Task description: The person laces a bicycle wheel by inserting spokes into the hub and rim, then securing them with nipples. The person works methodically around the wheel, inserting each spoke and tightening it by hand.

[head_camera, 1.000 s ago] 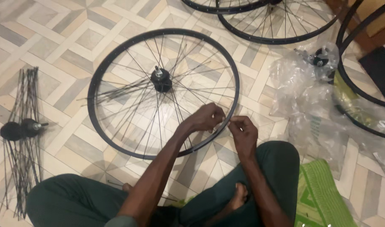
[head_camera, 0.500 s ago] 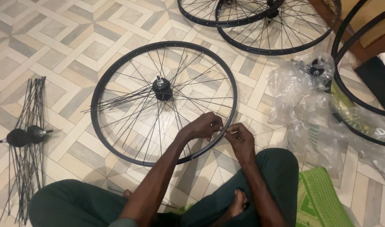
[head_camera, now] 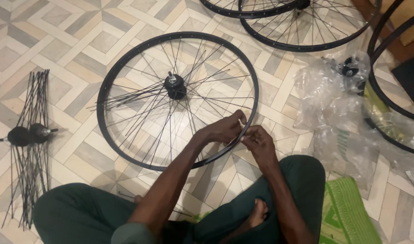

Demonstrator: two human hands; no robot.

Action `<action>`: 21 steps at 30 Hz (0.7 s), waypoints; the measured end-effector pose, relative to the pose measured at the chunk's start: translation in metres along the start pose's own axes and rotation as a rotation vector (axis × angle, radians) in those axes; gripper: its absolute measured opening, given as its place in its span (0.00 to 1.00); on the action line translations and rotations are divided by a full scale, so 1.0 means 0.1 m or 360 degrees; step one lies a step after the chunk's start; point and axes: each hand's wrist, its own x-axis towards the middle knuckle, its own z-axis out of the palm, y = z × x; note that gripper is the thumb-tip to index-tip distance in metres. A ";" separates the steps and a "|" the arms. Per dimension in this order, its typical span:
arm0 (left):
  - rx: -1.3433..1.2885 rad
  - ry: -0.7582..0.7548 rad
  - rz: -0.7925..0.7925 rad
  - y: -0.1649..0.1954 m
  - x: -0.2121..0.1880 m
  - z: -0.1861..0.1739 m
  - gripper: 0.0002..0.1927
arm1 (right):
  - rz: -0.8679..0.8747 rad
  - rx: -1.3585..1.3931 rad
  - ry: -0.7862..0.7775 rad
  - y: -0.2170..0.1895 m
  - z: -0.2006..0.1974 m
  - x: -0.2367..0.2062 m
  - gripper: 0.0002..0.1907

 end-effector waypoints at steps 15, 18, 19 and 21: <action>-0.0082 -0.0061 -0.0010 0.02 0.01 -0.01 0.18 | -0.0160 -0.0305 0.0085 0.03 0.01 -0.04 0.07; -0.0151 -0.0091 -0.0041 0.04 -0.01 -0.04 0.17 | -0.0167 -0.0299 0.0087 0.02 0.02 -0.07 0.06; -0.0177 -0.0097 -0.0061 0.04 -0.01 -0.04 0.17 | -0.0129 -0.0256 0.0074 0.01 0.02 -0.08 0.07; -0.0148 -0.0056 -0.0078 0.08 0.00 -0.01 0.16 | -0.0125 -0.0174 0.0060 0.01 0.03 -0.08 0.09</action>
